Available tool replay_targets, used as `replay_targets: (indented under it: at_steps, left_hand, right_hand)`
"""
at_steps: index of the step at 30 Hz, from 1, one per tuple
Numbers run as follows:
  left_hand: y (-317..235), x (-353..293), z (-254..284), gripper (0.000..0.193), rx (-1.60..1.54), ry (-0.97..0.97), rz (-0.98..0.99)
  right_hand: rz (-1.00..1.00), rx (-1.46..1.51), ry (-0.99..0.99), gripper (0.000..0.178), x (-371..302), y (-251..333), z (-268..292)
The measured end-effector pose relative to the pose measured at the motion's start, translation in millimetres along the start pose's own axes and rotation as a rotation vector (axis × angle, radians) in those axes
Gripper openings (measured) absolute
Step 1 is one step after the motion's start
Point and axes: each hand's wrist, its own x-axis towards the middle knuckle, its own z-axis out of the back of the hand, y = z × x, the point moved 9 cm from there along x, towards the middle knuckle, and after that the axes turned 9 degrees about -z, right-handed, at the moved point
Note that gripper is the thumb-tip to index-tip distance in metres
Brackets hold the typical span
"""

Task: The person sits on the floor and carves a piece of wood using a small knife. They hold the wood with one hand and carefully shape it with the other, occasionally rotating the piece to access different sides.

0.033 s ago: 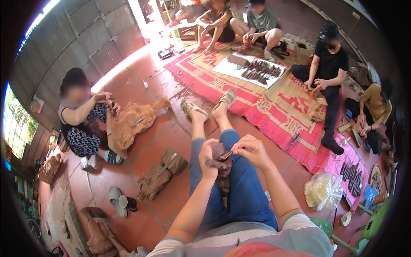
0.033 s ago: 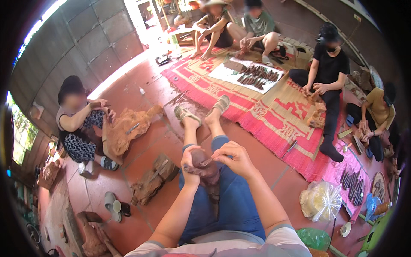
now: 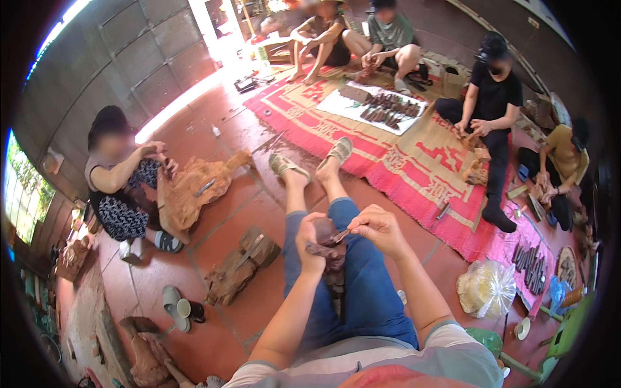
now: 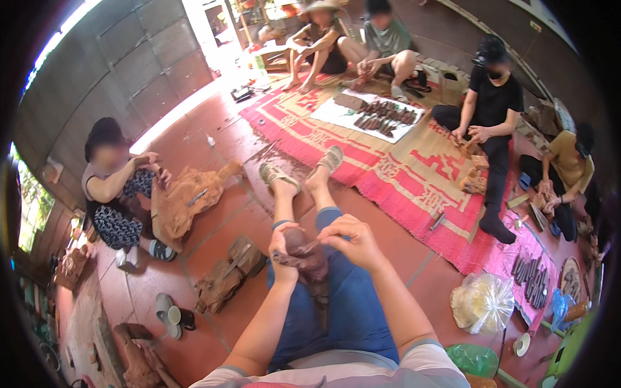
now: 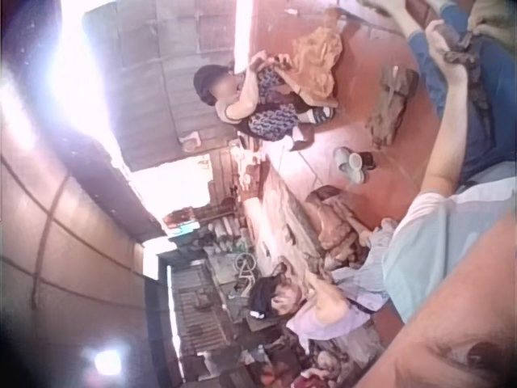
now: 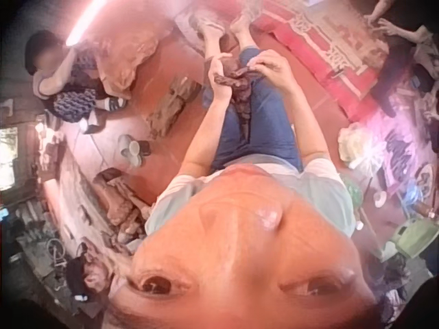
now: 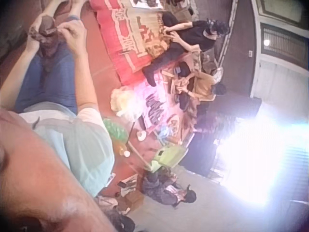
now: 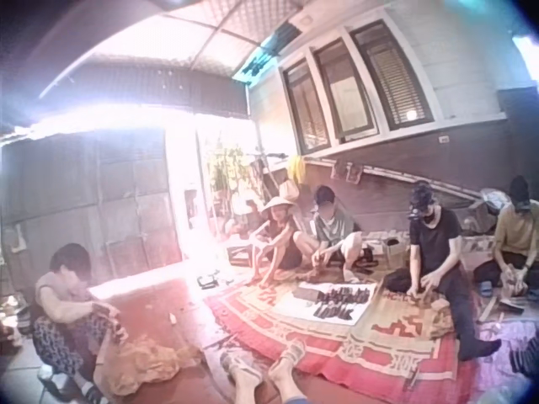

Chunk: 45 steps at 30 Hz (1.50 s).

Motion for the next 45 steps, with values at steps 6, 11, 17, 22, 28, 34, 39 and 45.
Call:
replay_targets:
  at_steps: [6, 11, 17, 22, 28, 34, 39, 45]
  left_hand:
    - [9.3, 0.6, 0.5, 0.049, -0.079, 0.002, 0.06]
    - [13.9, -5.7, 4.5, 0.048, -0.027, 0.01, 0.076]
    - [16.8, -5.7, 4.6, 0.047, -0.103, -0.022, 0.107]
    - [20.9, -5.2, 7.1, 0.046, -0.148, -0.014, 0.09]
    - [9.5, -0.9, 2.1, 0.049, -0.041, -0.011, 0.058]
    - [16.6, -5.0, 1.6, 0.048, -0.097, -0.013, 0.084]
    - [12.1, -3.8, 0.9, 0.048, -0.151, 0.03, 0.089]
    - [14.8, -1.7, 5.1, 0.05, -0.096, -0.019, 0.084]
  right_hand:
    - [0.118, 0.077, 0.129, 0.009, 6.6, 27.9, -28.0]
    - [0.118, 0.099, 0.112, 0.01, 0.4, 27.7, -26.3]
    - [0.034, 0.019, 0.07, 0.008, 5.9, 18.3, -20.8]
    - [0.189, 0.031, 0.151, 0.008, 6.1, 50.6, -41.0]
    - [0.111, 0.024, 0.07, 0.007, 7.4, 23.9, -13.1]
    - [0.051, 0.08, 0.133, 0.008, 11.3, 25.0, -24.8]
    - [0.134, 0.127, 0.159, 0.01, 8.1, 43.8, -36.2]
    - [0.028, 0.086, 0.091, 0.008, 11.0, 11.4, -19.0]
